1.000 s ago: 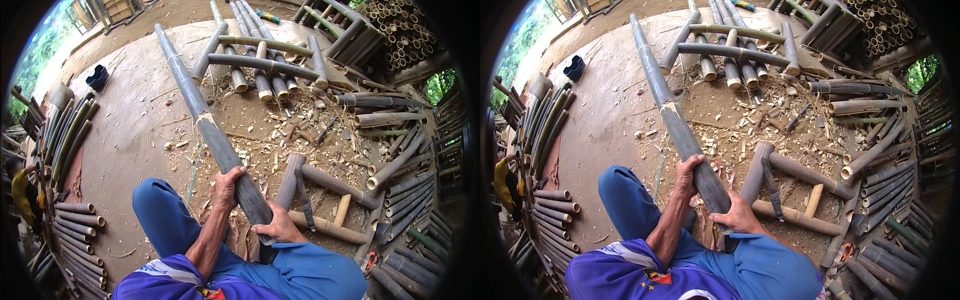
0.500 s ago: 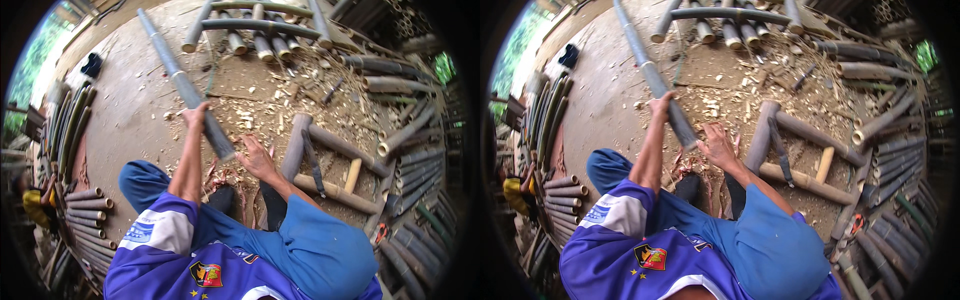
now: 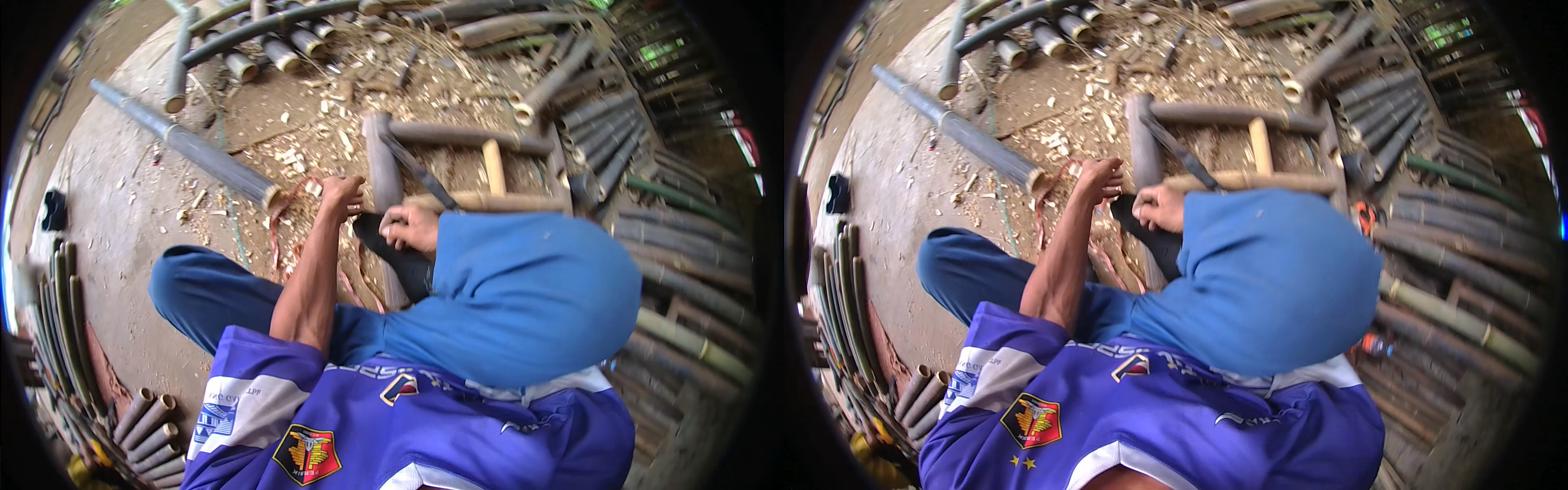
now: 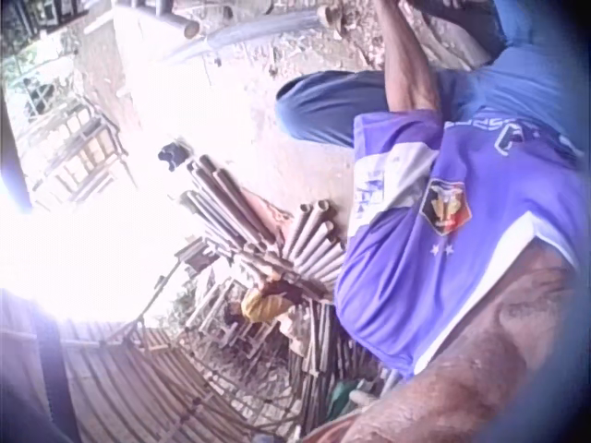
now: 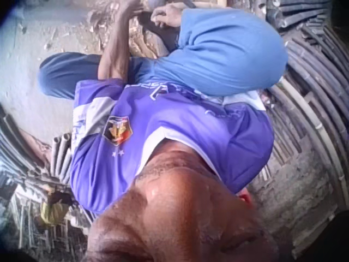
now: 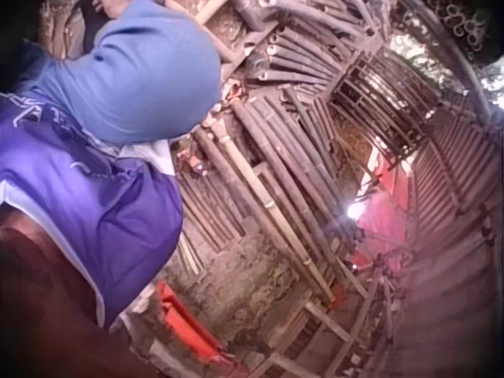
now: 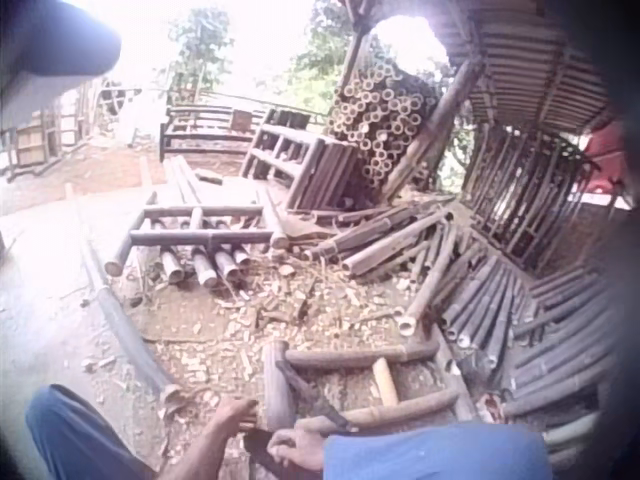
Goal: The person shapes and carves bamboo poles while sitting on the ground, using a knife to hollow out joints and a brush to clean off wood shavings.
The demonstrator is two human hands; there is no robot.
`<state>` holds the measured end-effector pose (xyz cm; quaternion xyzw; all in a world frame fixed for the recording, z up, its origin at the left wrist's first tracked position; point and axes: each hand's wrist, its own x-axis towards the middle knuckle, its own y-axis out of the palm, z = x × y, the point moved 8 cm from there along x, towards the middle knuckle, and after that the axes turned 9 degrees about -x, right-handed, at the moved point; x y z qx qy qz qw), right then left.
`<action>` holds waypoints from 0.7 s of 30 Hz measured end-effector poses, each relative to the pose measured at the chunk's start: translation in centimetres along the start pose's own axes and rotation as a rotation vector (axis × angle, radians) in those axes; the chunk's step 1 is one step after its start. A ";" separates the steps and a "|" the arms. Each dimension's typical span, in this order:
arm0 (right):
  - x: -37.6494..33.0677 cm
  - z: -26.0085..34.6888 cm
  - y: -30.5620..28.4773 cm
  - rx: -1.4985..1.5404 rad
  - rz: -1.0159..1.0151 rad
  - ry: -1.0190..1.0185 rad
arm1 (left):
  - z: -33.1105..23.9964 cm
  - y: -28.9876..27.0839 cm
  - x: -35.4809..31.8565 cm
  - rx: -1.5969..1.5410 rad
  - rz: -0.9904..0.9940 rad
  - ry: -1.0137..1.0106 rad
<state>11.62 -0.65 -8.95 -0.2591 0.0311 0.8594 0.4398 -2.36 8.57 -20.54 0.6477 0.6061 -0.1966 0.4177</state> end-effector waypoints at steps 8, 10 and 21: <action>-9.0 0.1 -0.3 -0.005 -0.226 0.107 | 12.4 3.3 -5.9 0.294 0.028 -0.428; -9.1 -3.3 -4.3 -0.340 -0.740 0.021 | 14.1 2.5 -6.0 0.319 0.011 -0.379; -5.2 -7.6 -14.3 -1.162 -0.831 0.187 | 8.8 4.7 -3.4 0.434 0.039 0.064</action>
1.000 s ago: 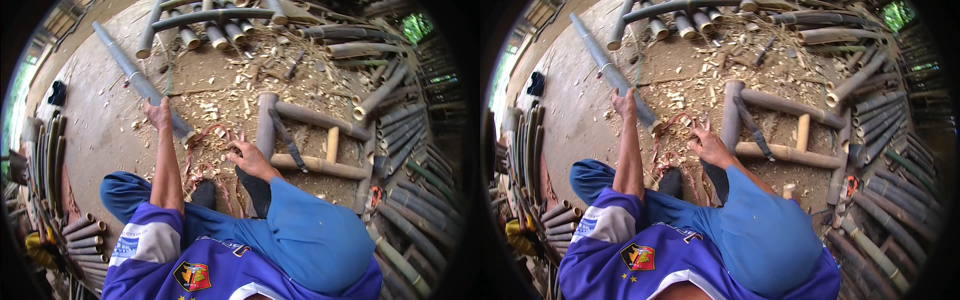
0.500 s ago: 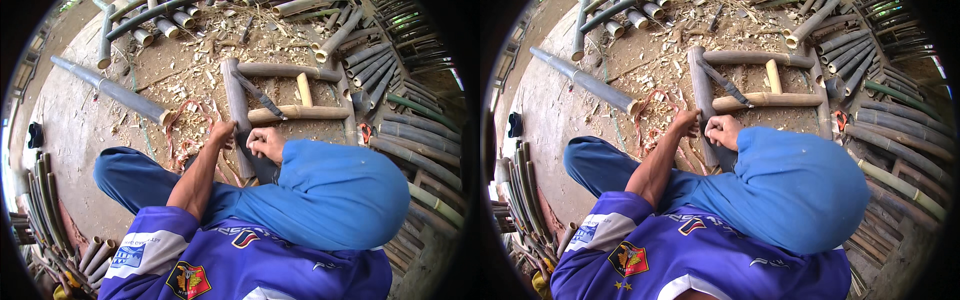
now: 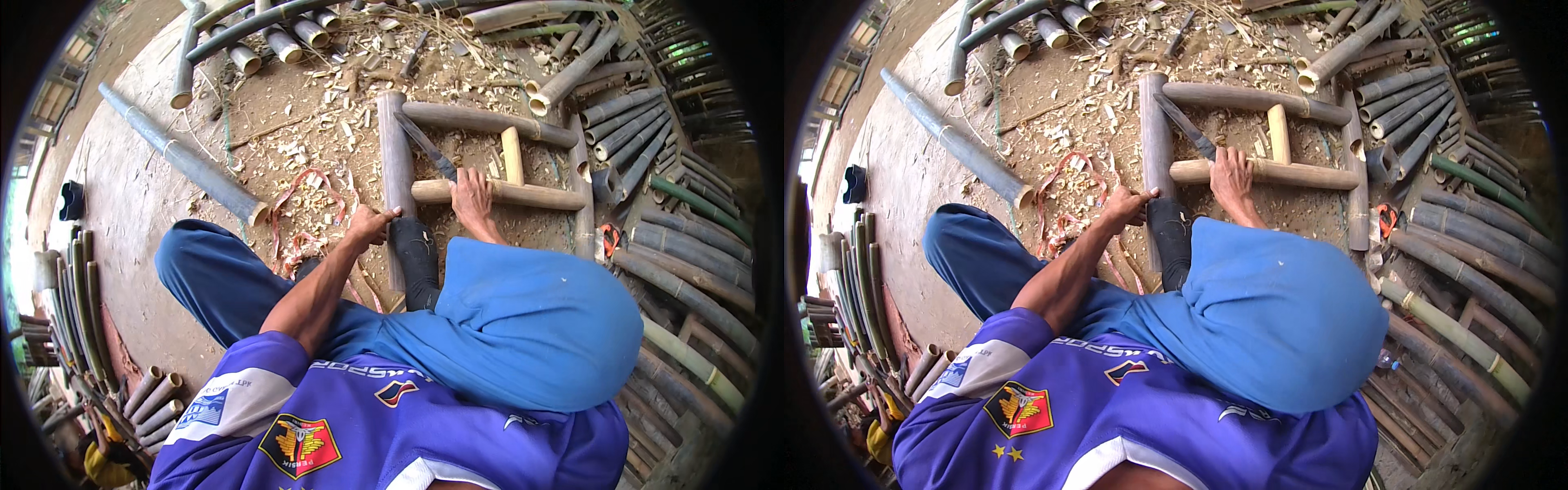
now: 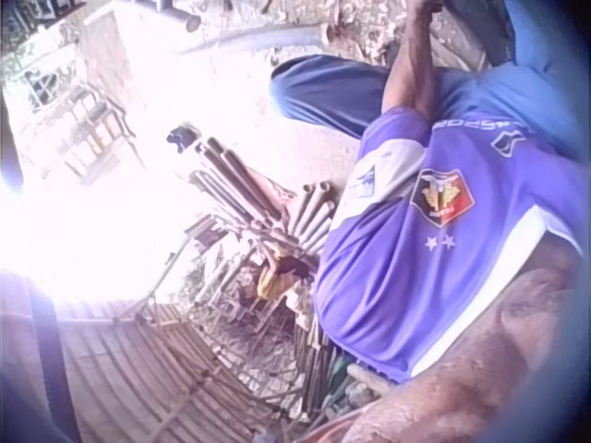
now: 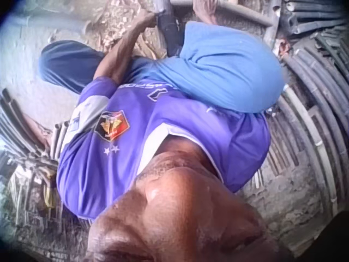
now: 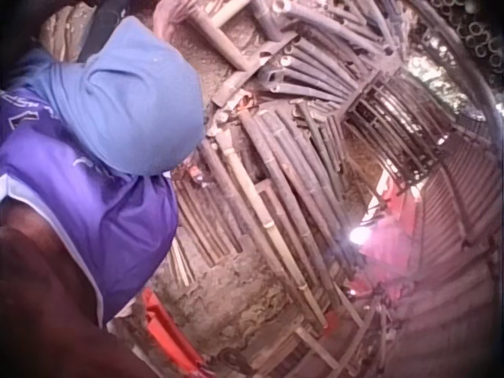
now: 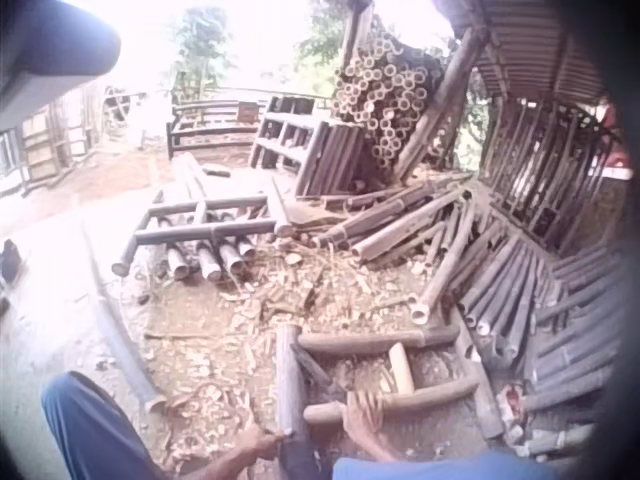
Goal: The person shapes and carves bamboo poles while sitting on the ground, using a knife to hollow out joints and a brush to clean off wood shavings.
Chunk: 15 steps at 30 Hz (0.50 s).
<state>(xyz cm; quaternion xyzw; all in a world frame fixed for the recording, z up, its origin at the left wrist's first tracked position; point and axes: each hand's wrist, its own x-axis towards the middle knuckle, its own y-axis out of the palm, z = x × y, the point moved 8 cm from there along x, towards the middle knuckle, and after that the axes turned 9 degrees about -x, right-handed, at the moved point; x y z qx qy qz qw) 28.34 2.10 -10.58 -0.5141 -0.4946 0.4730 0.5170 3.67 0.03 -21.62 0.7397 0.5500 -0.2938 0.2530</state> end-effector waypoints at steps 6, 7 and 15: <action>-2.3 -6.1 -4.5 0.444 -0.190 0.208 | 1.0 -0.4 -1.6 -0.070 0.198 -0.187; -3.9 -10.4 -5.2 0.489 -0.202 0.377 | 0.4 0.1 -2.6 -0.129 0.187 -0.202; -13.5 -49.9 -18.6 -0.531 -0.463 0.513 | -4.6 -3.2 -0.1 0.303 0.002 0.163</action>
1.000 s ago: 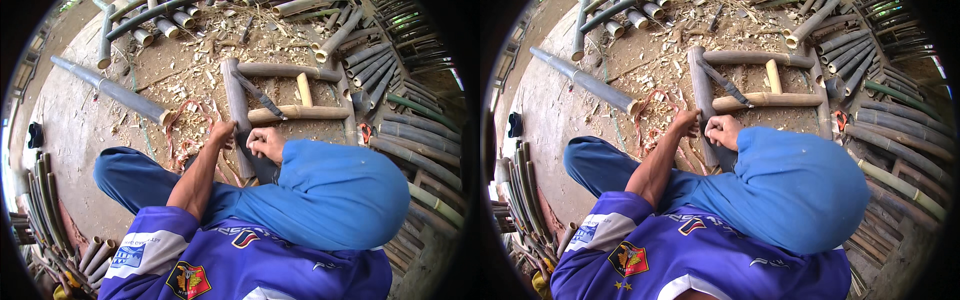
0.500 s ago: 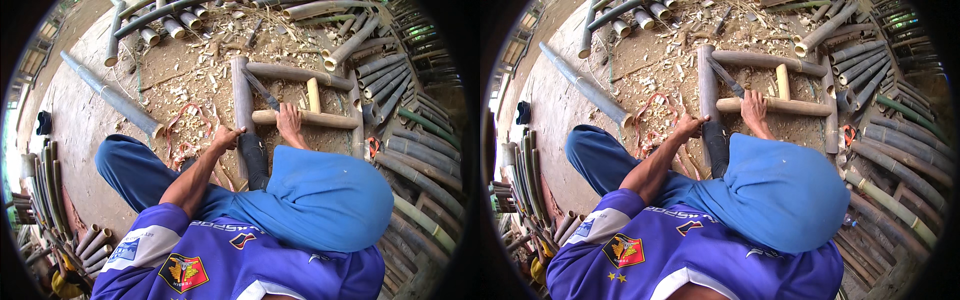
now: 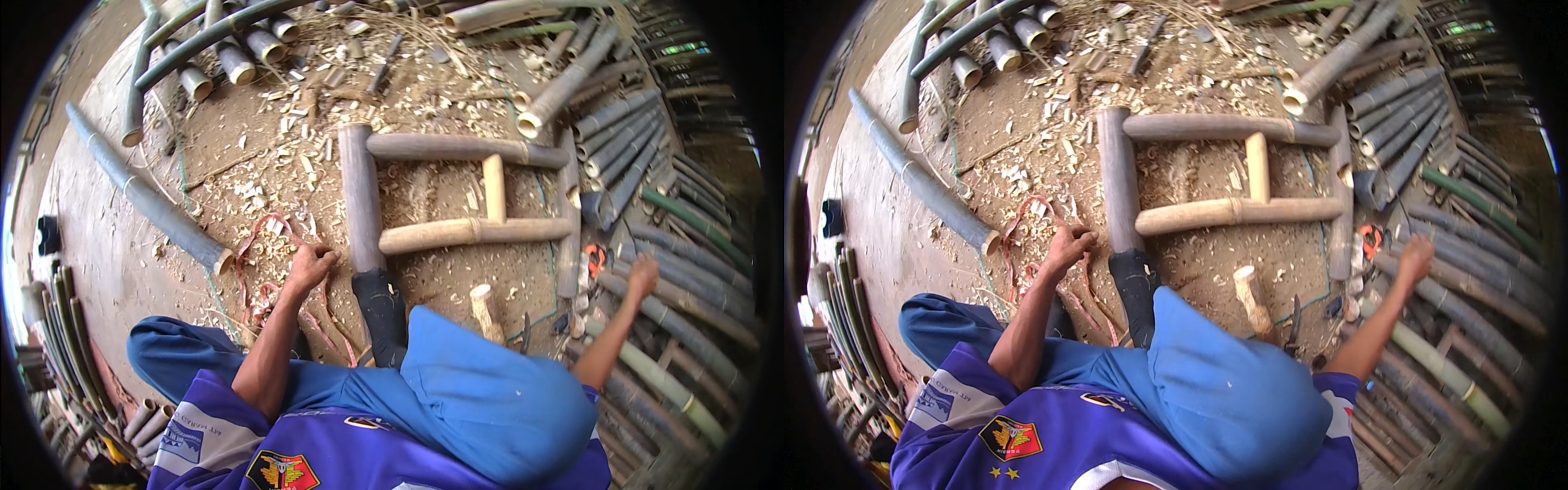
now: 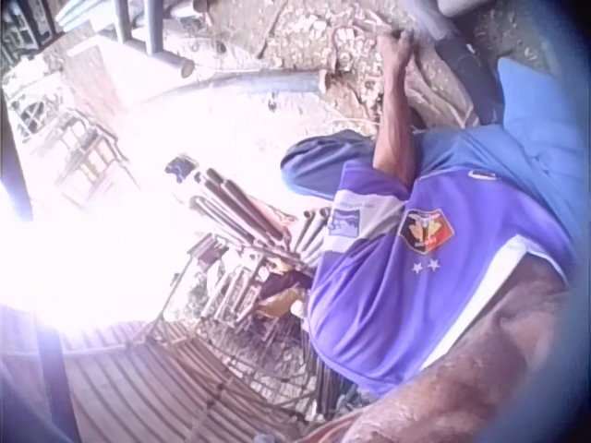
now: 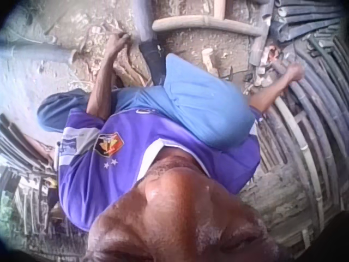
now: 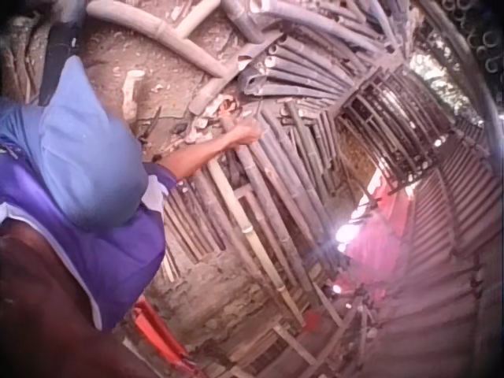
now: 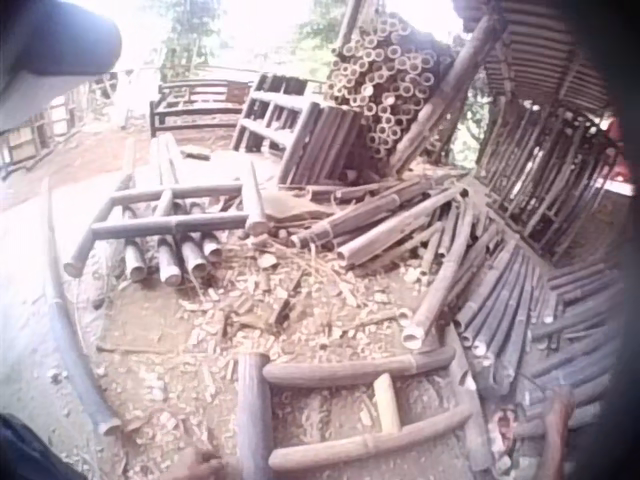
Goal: The person shapes and carves bamboo poles while sitting on the ground, using a knife to hollow out joints and a brush to clean off wood shavings.
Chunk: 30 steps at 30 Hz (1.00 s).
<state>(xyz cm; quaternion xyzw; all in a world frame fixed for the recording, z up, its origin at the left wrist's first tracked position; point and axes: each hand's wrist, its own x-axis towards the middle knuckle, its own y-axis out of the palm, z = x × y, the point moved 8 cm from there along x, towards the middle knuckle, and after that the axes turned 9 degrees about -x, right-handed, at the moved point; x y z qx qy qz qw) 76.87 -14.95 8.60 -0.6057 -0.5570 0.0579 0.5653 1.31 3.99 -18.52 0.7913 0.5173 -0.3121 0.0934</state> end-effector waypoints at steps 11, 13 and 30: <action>7.0 8.7 15.7 -0.216 0.804 0.098 | 2.7 -6.0 -0.2 -0.295 -0.155 -0.131; 7.9 8.3 15.4 -0.258 0.770 0.089 | 1.4 -6.2 -0.2 -0.303 -0.272 -0.074; -13.5 38.6 -20.5 1.201 0.149 0.180 | -21.1 22.7 -3.0 -1.271 0.515 -0.062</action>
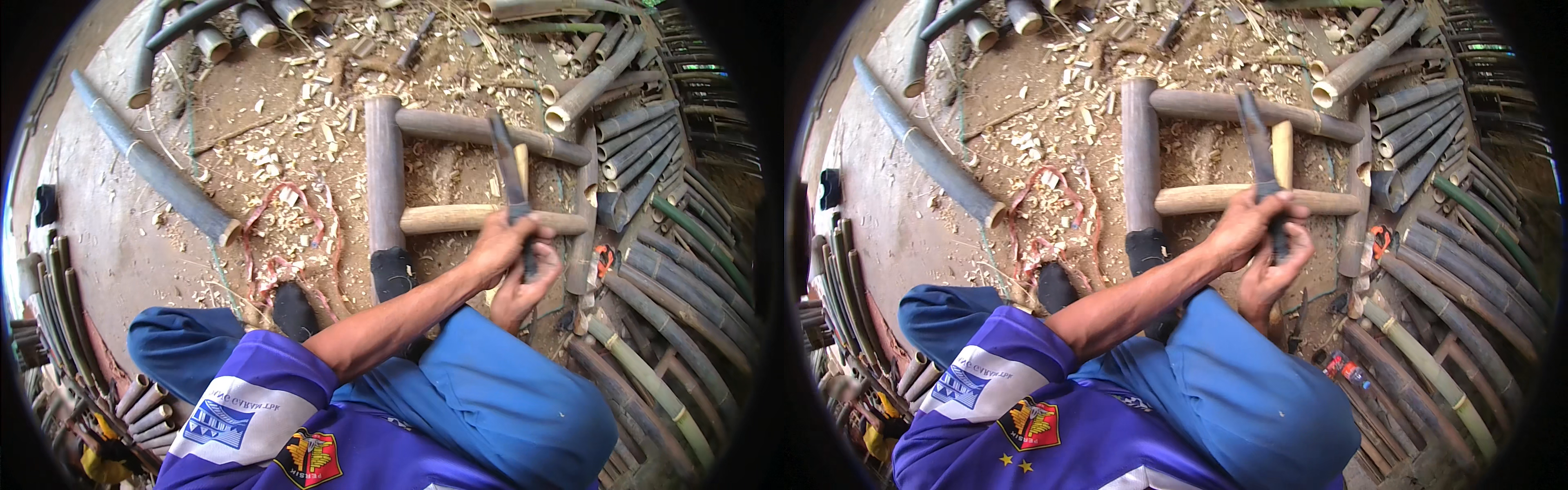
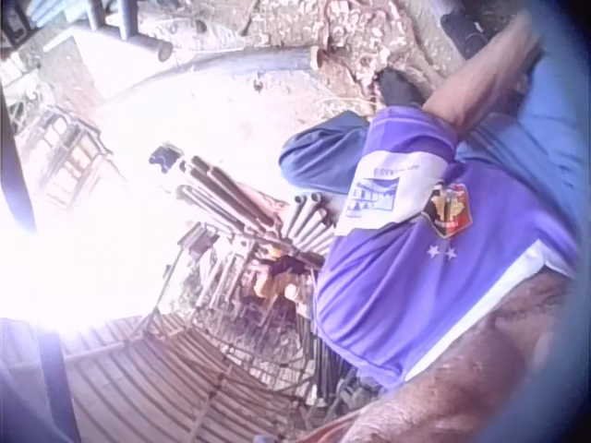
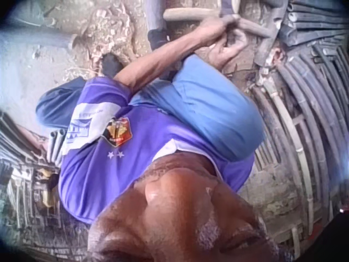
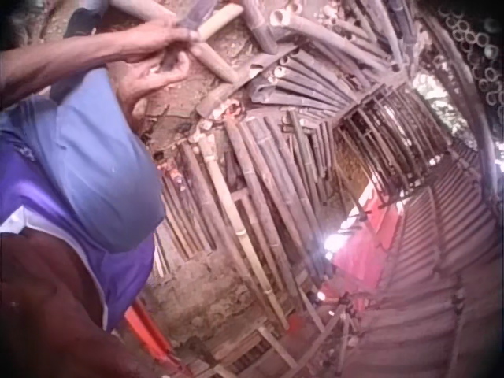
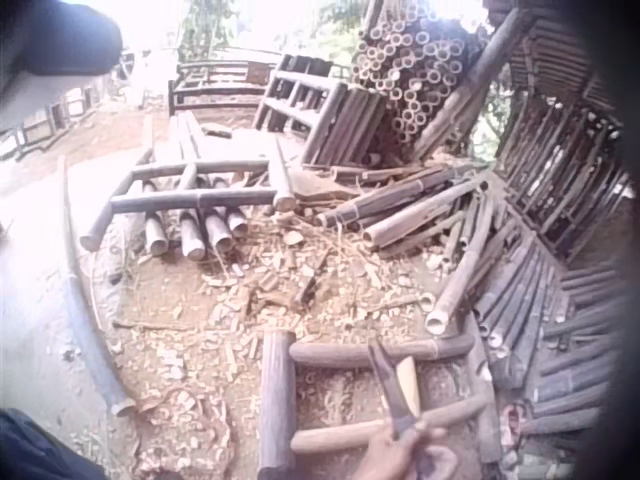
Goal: The person shapes and carves bamboo poles while sitting on the ground, using a knife to hollow out joints and a brush to clean off wood shavings.
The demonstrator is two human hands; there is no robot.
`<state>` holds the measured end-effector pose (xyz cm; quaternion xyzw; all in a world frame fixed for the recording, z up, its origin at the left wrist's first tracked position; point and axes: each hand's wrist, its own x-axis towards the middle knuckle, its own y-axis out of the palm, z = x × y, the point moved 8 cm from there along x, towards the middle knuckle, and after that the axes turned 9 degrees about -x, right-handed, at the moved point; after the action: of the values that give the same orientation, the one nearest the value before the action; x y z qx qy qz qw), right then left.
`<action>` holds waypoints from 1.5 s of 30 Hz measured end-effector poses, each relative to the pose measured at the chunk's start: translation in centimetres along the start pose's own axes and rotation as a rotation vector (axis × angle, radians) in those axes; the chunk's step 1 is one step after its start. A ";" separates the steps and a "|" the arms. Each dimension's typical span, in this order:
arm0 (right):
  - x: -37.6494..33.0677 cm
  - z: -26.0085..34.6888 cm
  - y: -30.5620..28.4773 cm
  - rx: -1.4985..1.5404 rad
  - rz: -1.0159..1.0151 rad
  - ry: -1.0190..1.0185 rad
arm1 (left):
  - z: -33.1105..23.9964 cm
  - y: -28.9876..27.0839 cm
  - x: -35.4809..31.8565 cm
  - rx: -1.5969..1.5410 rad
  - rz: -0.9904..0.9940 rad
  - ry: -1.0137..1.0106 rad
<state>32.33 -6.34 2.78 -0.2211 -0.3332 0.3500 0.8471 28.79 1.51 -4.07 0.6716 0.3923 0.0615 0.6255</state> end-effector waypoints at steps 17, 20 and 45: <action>-16.2 -23.5 -9.8 -0.863 0.893 0.616 | -32.9 -14.5 -6.8 2.117 -0.040 0.314; -14.5 -21.0 -9.9 -0.708 0.811 0.642 | -32.5 -15.6 -6.4 2.057 -0.038 0.197; 7.9 3.2 6.8 0.295 0.996 0.629 | -30.8 -19.9 -2.6 2.080 0.056 0.087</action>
<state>31.20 4.47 4.05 -0.3235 0.1286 0.6648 0.6610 0.35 22.51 -14.24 0.8852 0.2582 -0.2685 -0.2787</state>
